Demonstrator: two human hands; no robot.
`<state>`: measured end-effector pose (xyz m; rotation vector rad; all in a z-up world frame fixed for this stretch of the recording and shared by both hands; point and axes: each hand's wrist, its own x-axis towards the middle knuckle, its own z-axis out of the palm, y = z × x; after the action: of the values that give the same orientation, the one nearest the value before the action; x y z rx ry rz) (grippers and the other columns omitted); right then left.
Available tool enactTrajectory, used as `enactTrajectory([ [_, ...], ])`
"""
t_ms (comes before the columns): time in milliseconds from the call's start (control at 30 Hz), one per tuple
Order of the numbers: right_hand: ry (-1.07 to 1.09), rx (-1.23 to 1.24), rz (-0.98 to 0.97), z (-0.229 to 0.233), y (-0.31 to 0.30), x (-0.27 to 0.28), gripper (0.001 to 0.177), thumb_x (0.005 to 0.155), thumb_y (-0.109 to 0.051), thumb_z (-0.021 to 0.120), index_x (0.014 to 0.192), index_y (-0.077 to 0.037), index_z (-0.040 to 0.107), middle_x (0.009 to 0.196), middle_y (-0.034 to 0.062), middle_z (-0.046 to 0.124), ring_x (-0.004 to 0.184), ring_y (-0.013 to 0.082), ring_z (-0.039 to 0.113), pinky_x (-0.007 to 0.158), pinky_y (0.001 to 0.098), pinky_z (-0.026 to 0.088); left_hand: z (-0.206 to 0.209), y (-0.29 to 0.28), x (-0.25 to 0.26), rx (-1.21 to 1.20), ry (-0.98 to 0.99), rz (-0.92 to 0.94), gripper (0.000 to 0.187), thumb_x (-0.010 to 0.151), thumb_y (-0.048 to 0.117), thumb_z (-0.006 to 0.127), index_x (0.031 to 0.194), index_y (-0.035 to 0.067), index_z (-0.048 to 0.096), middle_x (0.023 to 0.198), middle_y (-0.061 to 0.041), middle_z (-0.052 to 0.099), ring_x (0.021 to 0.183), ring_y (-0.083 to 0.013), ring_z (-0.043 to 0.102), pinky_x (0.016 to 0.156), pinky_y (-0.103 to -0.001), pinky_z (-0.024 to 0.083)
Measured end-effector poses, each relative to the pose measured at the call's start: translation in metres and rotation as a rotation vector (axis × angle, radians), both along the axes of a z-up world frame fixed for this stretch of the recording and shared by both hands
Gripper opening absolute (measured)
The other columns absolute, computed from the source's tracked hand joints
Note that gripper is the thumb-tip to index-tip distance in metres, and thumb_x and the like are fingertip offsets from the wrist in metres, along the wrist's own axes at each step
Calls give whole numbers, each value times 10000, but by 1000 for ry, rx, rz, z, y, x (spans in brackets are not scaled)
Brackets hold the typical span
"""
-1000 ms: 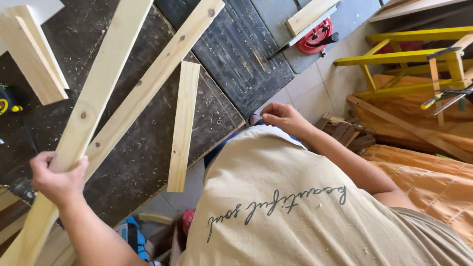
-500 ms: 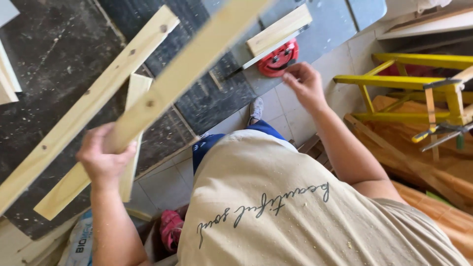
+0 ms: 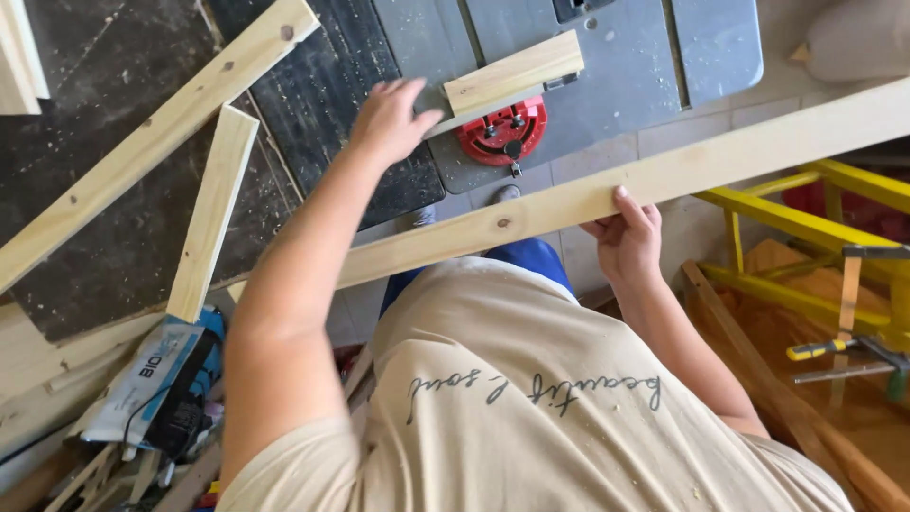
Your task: Cutting wooden slats to length using a table saw and a miter gauge in a workshop.
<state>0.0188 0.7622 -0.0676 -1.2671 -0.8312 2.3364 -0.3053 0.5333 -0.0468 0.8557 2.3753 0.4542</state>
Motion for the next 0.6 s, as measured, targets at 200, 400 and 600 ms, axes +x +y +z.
enactTrajectory([
  [200,-69,13,-32,26,0,5,225,980,-136,745,852,-99,564,817,77,668,844,240,729,755,504,683,-90,60,-18,-99,98,-38,495,895,434,831,1197,79,664,1130,-122,702,976,-288,685,788,-405,609],
  [400,-69,29,19,47,-10,-10,189,966,-171,760,865,-134,605,818,41,644,747,179,621,754,443,637,-98,53,-23,81,-1,101,453,790,415,959,980,117,675,951,-88,711,853,-229,660,793,-361,569],
  [600,-87,60,-66,56,-20,-32,159,960,-175,751,857,-140,635,812,22,638,751,189,617,682,373,588,-66,-159,-108,504,-225,637,316,885,118,800,1176,89,680,1054,-79,740,847,-178,726,674,-275,626],
])
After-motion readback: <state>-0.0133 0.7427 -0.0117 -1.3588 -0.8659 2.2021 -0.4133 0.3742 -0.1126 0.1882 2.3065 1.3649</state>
